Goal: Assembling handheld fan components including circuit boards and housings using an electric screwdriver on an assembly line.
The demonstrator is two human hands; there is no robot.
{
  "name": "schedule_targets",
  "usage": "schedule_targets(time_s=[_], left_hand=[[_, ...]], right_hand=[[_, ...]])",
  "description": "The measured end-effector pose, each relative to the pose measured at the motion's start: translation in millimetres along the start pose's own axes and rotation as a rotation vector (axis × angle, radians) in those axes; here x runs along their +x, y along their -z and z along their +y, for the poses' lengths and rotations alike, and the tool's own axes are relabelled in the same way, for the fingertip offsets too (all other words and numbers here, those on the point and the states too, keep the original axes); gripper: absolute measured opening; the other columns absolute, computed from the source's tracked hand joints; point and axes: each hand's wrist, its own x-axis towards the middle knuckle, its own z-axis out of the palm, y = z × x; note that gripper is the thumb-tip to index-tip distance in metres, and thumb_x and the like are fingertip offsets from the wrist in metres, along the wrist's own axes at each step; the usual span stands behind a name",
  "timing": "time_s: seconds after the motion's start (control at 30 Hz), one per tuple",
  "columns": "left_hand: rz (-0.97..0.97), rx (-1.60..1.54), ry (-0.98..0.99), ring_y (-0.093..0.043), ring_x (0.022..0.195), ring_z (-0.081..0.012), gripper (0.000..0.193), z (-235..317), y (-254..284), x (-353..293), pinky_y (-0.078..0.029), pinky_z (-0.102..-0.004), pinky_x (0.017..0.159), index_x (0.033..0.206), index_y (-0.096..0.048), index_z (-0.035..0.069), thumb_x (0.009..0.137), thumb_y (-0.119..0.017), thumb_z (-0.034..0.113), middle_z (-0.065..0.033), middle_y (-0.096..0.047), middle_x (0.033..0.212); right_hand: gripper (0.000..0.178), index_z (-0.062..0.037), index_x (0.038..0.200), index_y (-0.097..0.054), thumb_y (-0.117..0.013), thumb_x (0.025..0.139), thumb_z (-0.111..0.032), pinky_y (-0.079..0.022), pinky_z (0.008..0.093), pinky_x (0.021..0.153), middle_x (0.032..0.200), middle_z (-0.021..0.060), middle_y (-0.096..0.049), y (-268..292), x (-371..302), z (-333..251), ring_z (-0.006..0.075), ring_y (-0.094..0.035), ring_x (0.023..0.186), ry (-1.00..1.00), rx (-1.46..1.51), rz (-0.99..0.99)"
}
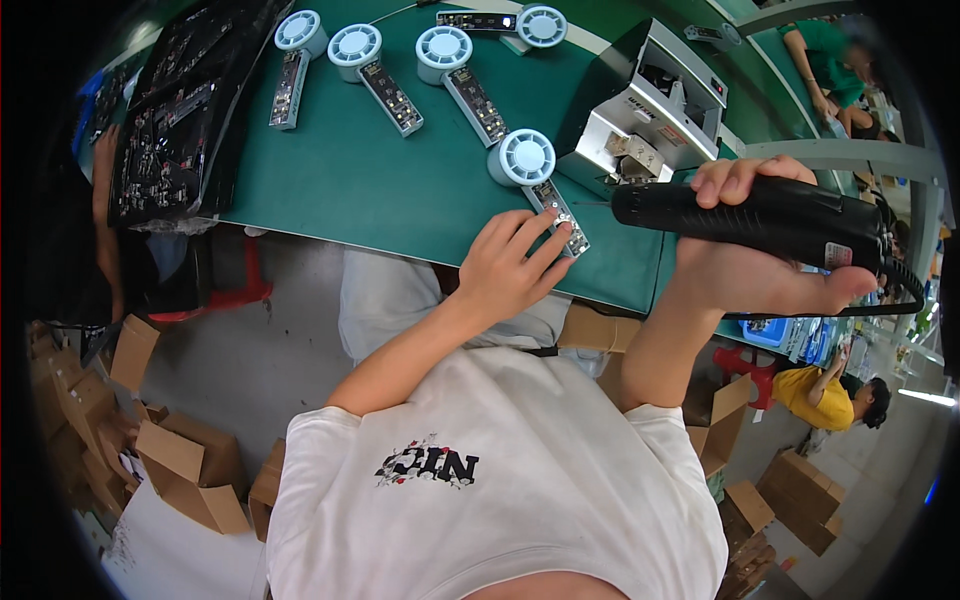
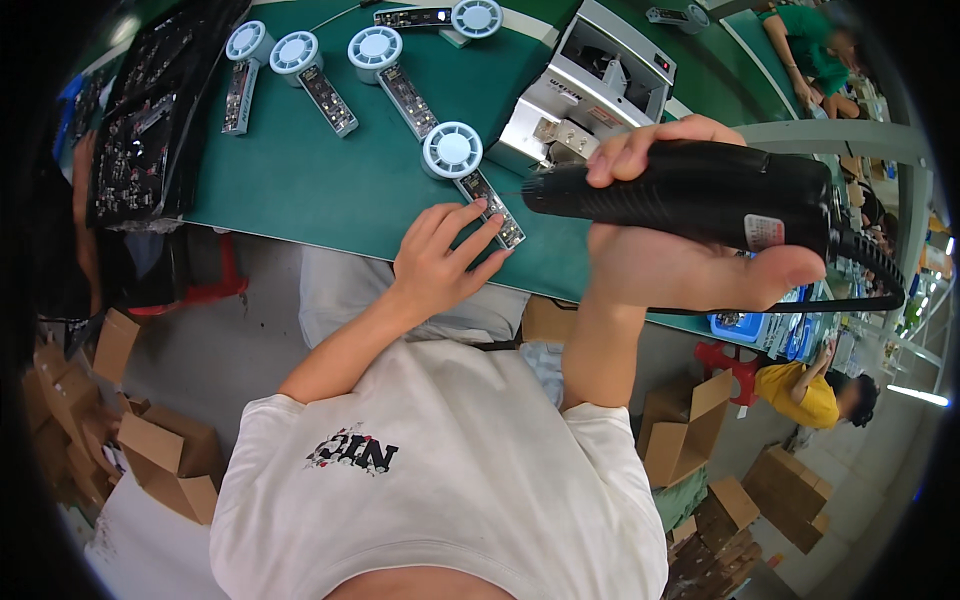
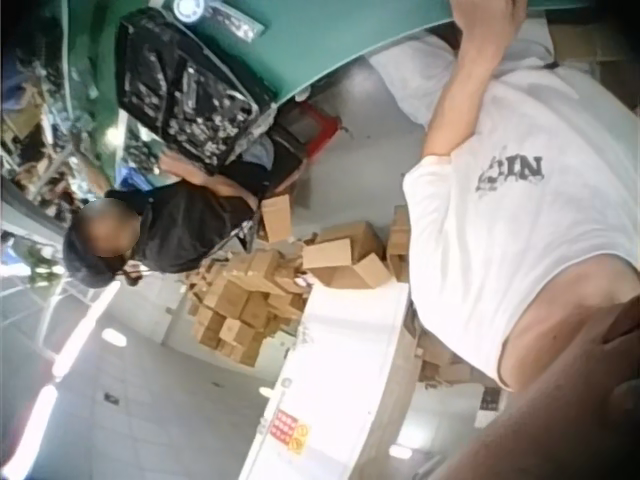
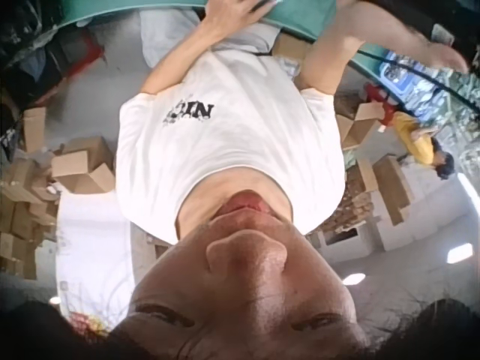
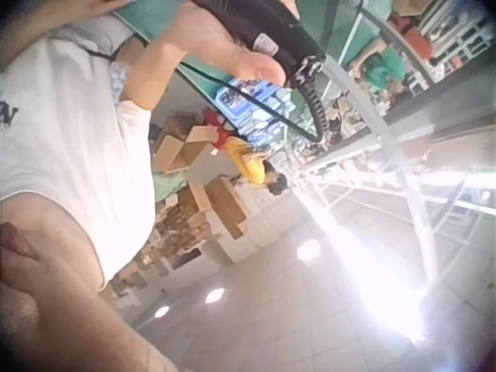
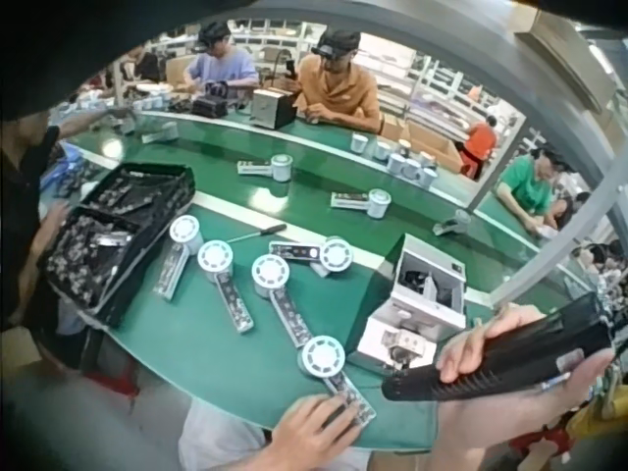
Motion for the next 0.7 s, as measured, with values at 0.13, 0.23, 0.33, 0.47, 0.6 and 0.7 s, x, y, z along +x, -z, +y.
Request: schedule_targets(time_s=[0.13,0.23,0.33,0.47,0.6,0.7], left_hand=[[-0.015,-0.016,-0.011,-0.063,0.087,-0.0289,0.044,-1.7,0.0,0.2,-0.052,-0.0372,0.071,0.112,-0.070,0.010,0.072,-0.084,0.017,-0.0097,-0.065,0.114],[-0.010,-0.027,-0.007,-0.063,0.084,-0.0287,0.042,-2.1,-1.4,0.3,-0.051,-0.0372,0.070,0.111,-0.070,0.010,0.072,-0.083,0.017,-0.0101,-0.065,0.113],[-0.030,-0.027,-0.006,-0.062,0.087,-0.0286,0.039,-2.5,0.6,-1.1,-0.052,-0.0379,0.074,0.111,-0.069,0.008,0.076,-0.080,0.019,-0.0109,-0.064,0.115],[-0.067,-0.015,-0.006,-0.061,0.093,-0.0283,0.037,-1.9,2.3,-0.5,-0.052,-0.0387,0.079,0.112,-0.069,0.006,0.079,-0.077,0.021,-0.0115,-0.063,0.117],[-0.072,-0.014,0.000,-0.061,0.094,-0.0281,0.037,-1.4,1.8,-1.0,-0.052,-0.0387,0.079,0.111,-0.069,0.006,0.079,-0.077,0.021,-0.0115,-0.063,0.117],[-0.072,-0.012,0.005,-0.061,0.095,-0.0282,0.036,-1.6,1.2,-1.1,-0.052,-0.0386,0.079,0.111,-0.069,0.006,0.079,-0.077,0.021,-0.0115,-0.063,0.117]], right_hand=[[0.110,0.0075,0.094,-0.061,-0.031,0.075,-0.097,-0.050,0.0368,0.056,0.068,0.0180,-0.059,-13.5,-4.0,17.6,0.0278,-0.058,0.057,-0.039,0.060,-0.042],[0.107,0.0059,0.091,-0.060,-0.031,0.076,-0.096,-0.049,0.0357,0.054,0.066,0.0172,-0.058,-16.7,-2.4,28.5,0.0268,-0.057,0.055,-0.045,0.037,-0.033],[0.105,0.0047,0.089,-0.060,-0.030,0.077,-0.095,-0.048,0.0344,0.052,0.065,0.0161,-0.057,-20.6,-2.5,36.2,0.0254,-0.058,0.055,-0.037,-0.006,-0.023],[0.104,0.0037,0.086,-0.059,-0.028,0.079,-0.095,-0.048,0.0321,0.049,0.064,0.0141,-0.056,-27.4,-6.3,45.0,0.0230,-0.058,0.054,-0.120,-0.211,0.067],[0.104,0.0036,0.086,-0.059,-0.028,0.078,-0.096,-0.048,0.0318,0.048,0.063,0.0138,-0.056,-29.6,-7.8,48.8,0.0227,-0.057,0.051,-0.097,-0.082,0.087],[0.104,0.0050,0.087,-0.059,-0.030,0.078,-0.095,-0.049,0.0324,0.048,0.064,0.0144,-0.056,-27.3,-6.9,44.1,0.0236,-0.058,0.052,-0.049,-0.074,0.025]])
